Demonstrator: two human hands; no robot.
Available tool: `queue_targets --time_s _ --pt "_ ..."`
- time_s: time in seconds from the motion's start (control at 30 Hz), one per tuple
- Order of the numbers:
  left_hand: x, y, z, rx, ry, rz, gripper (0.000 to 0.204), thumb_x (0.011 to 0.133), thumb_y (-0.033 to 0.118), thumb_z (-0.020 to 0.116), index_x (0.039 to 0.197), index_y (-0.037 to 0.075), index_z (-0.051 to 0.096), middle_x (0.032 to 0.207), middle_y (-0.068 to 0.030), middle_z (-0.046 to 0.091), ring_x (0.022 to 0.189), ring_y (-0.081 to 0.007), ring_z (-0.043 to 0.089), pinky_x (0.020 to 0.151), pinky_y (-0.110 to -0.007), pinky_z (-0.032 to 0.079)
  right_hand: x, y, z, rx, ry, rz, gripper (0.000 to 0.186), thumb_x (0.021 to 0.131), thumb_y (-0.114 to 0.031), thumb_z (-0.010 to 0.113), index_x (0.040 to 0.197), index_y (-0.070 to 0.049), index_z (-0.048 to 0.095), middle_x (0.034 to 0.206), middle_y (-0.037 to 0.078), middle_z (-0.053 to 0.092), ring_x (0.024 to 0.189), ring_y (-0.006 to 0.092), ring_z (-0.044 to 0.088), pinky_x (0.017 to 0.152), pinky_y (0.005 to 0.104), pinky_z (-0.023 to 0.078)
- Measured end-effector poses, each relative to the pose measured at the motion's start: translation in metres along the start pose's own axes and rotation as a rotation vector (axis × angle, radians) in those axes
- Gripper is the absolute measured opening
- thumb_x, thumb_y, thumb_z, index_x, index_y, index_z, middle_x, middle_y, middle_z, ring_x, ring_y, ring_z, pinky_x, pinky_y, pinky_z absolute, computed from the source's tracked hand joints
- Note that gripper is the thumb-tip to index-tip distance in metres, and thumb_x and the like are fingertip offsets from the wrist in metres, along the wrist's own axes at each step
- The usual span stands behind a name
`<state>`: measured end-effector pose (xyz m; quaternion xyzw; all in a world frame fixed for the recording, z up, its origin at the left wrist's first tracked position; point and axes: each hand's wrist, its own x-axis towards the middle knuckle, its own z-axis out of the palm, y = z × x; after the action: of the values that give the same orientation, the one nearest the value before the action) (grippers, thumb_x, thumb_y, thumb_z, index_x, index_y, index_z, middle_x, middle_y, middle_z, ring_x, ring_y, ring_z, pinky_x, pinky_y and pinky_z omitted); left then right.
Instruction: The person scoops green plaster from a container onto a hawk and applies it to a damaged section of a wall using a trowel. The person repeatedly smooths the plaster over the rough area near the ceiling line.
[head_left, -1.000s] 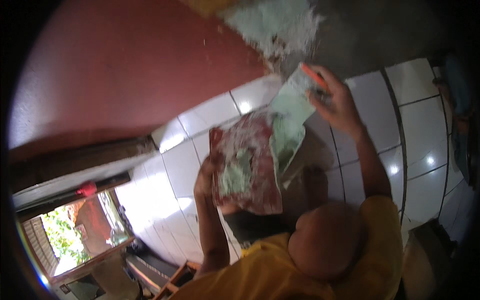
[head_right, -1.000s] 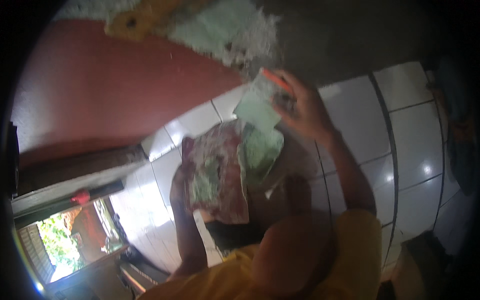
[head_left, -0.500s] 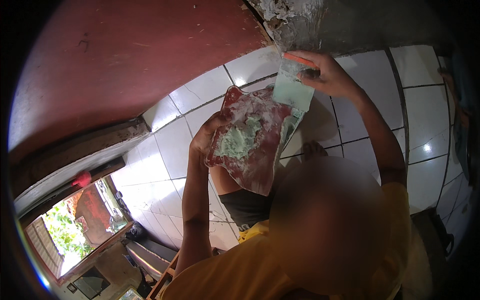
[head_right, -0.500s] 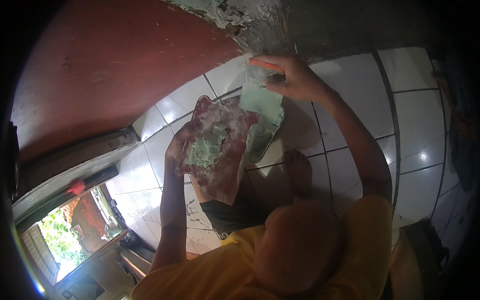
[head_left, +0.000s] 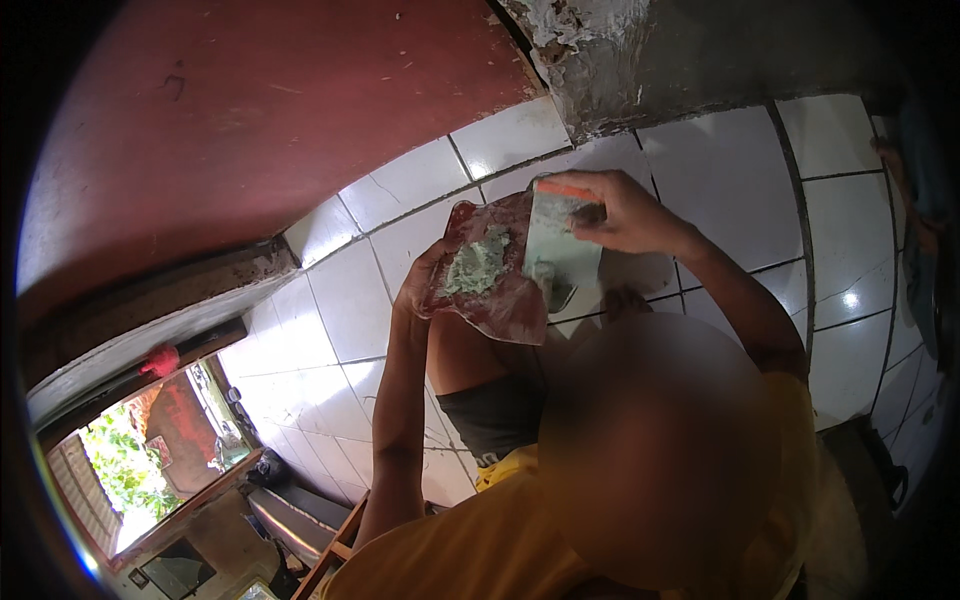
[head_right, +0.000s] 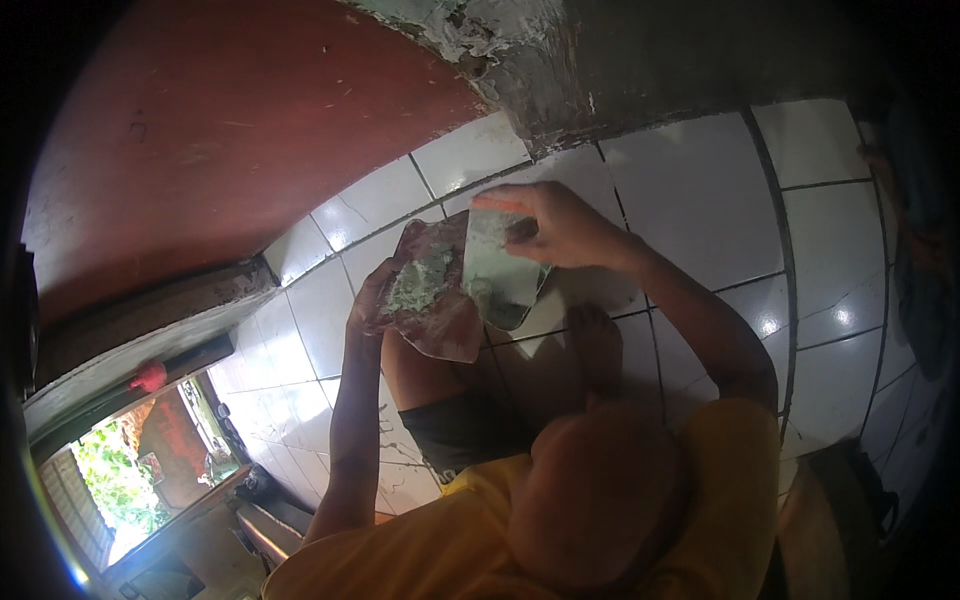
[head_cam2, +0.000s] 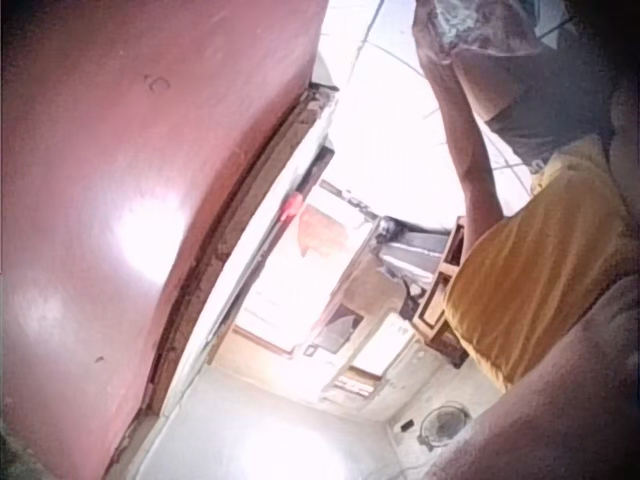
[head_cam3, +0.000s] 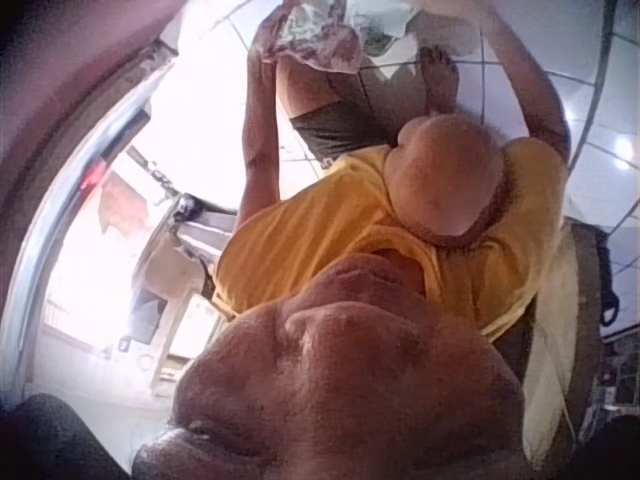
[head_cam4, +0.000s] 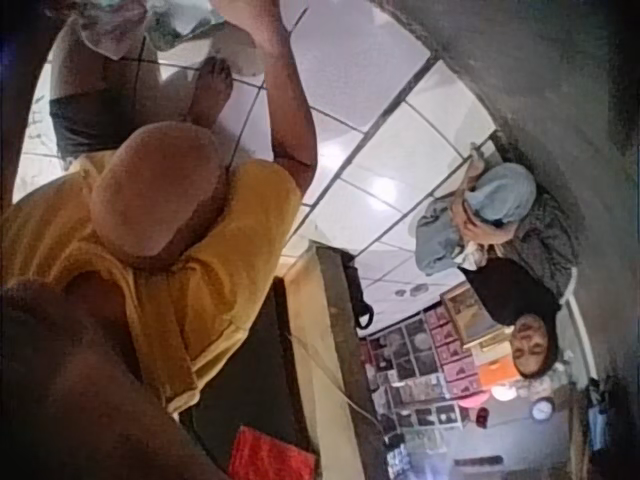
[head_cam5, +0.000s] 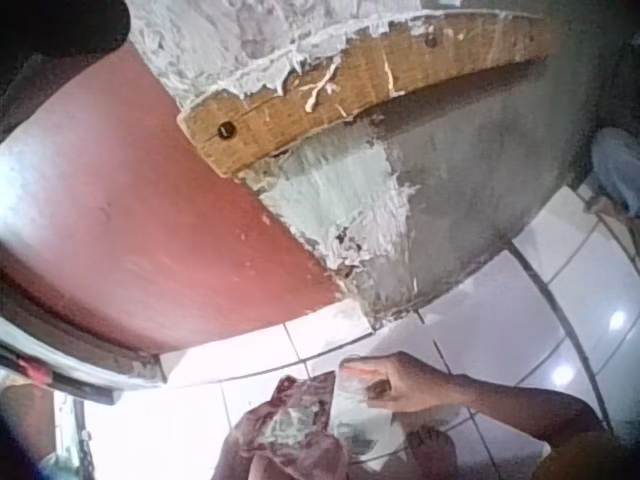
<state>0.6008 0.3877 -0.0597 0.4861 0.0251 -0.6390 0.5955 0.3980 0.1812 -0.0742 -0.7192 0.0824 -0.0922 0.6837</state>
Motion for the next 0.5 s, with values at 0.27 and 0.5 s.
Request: queue_targets --time_s 0.27,0.5 --pt "-0.014 0.001 0.011 0.183 0.027 -0.187 0.048 0.078 0.021 0.056 0.118 -0.006 0.050 0.106 -0.0164 0.060 0.092 -0.0240 0.061 0.084 -0.034 0.051 -0.008 -0.019 0.008 0.291 -0.038 0.056 0.053 0.075 0.000 0.059 0.126 0.000 0.048 0.124 0.013 0.055 0.099 0.0140 0.056 0.087 0.0293 0.046" --pt "-0.006 -0.012 0.000 0.425 -0.043 -0.326 0.043 0.076 0.022 0.058 0.108 -0.006 0.057 0.095 -0.0121 0.062 0.080 -0.0180 0.059 0.078 -0.028 0.047 0.012 0.001 0.000 0.025 -0.003 0.001 0.052 0.078 0.005 0.056 0.128 0.002 0.044 0.128 0.008 0.052 0.109 0.0108 0.050 0.082 0.0218 0.046"
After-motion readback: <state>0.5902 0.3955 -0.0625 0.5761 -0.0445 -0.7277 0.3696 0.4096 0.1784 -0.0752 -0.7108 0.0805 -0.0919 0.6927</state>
